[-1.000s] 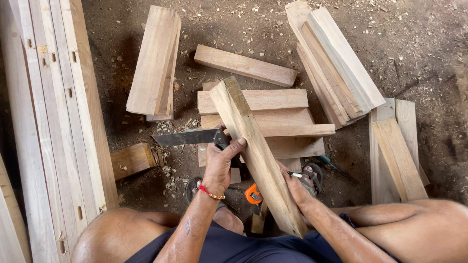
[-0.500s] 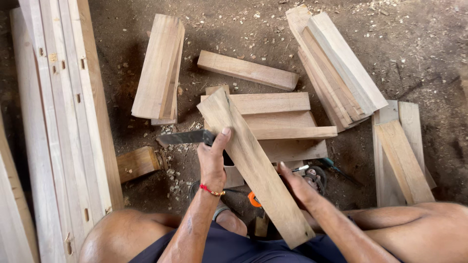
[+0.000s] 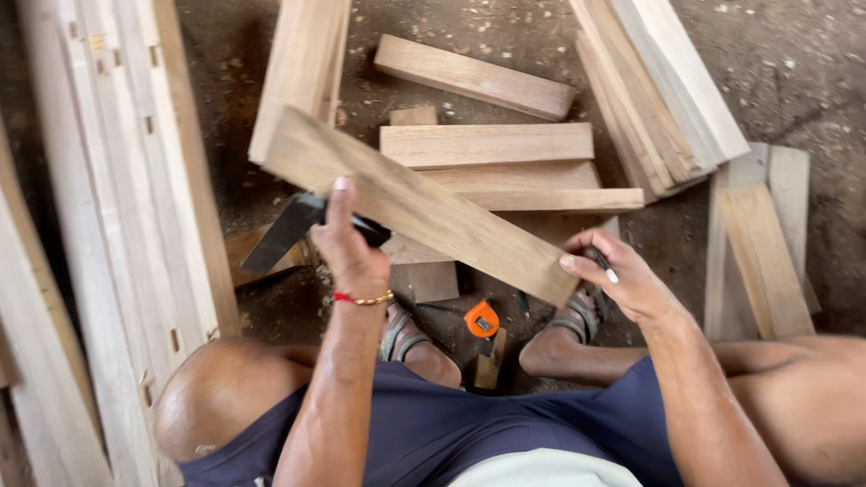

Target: The person uses a square and a pencil to draw lines on multiple wooden boards. The person aligns the square with the edge of the wood and marks several points on each board.

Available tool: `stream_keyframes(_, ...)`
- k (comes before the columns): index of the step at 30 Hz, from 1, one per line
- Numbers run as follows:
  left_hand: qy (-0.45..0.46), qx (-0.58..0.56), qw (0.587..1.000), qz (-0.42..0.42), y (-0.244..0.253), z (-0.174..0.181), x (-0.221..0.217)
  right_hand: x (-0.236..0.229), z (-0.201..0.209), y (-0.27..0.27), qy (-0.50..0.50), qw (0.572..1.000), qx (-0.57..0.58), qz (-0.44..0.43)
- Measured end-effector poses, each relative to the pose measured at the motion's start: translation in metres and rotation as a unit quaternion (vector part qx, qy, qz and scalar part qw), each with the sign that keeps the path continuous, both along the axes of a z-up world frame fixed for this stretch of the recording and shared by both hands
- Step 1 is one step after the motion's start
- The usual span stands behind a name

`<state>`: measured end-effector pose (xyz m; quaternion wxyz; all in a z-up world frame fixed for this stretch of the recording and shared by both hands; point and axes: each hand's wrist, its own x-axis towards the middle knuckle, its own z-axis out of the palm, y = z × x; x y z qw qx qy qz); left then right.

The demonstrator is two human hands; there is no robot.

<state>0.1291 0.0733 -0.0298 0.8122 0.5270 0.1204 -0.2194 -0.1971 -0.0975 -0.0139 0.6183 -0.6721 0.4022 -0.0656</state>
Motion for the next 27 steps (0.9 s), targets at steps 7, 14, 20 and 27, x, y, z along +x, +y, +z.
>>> stream_keyframes(7,0.016,-0.178,0.983,-0.033,0.019,0.03,0.003,-0.014,-0.019,-0.011,-0.141,0.968,0.082,-0.19)
stream_keyframes(14,-0.081,-0.118,0.988,-0.056,0.026,0.043,-0.018,-0.02,-0.009,-0.009,-0.198,0.899,0.117,-0.373)
stream_keyframes(20,-0.057,-0.022,0.997,-0.052,0.051,0.009,-0.025,-0.044,-0.047,-0.013,-0.186,0.869,0.093,-0.449)
stream_keyframes(27,-0.042,0.127,0.989,-0.068,0.059,-0.02,-0.035,-0.053,-0.057,-0.021,-0.144,0.859,0.074,-0.486)
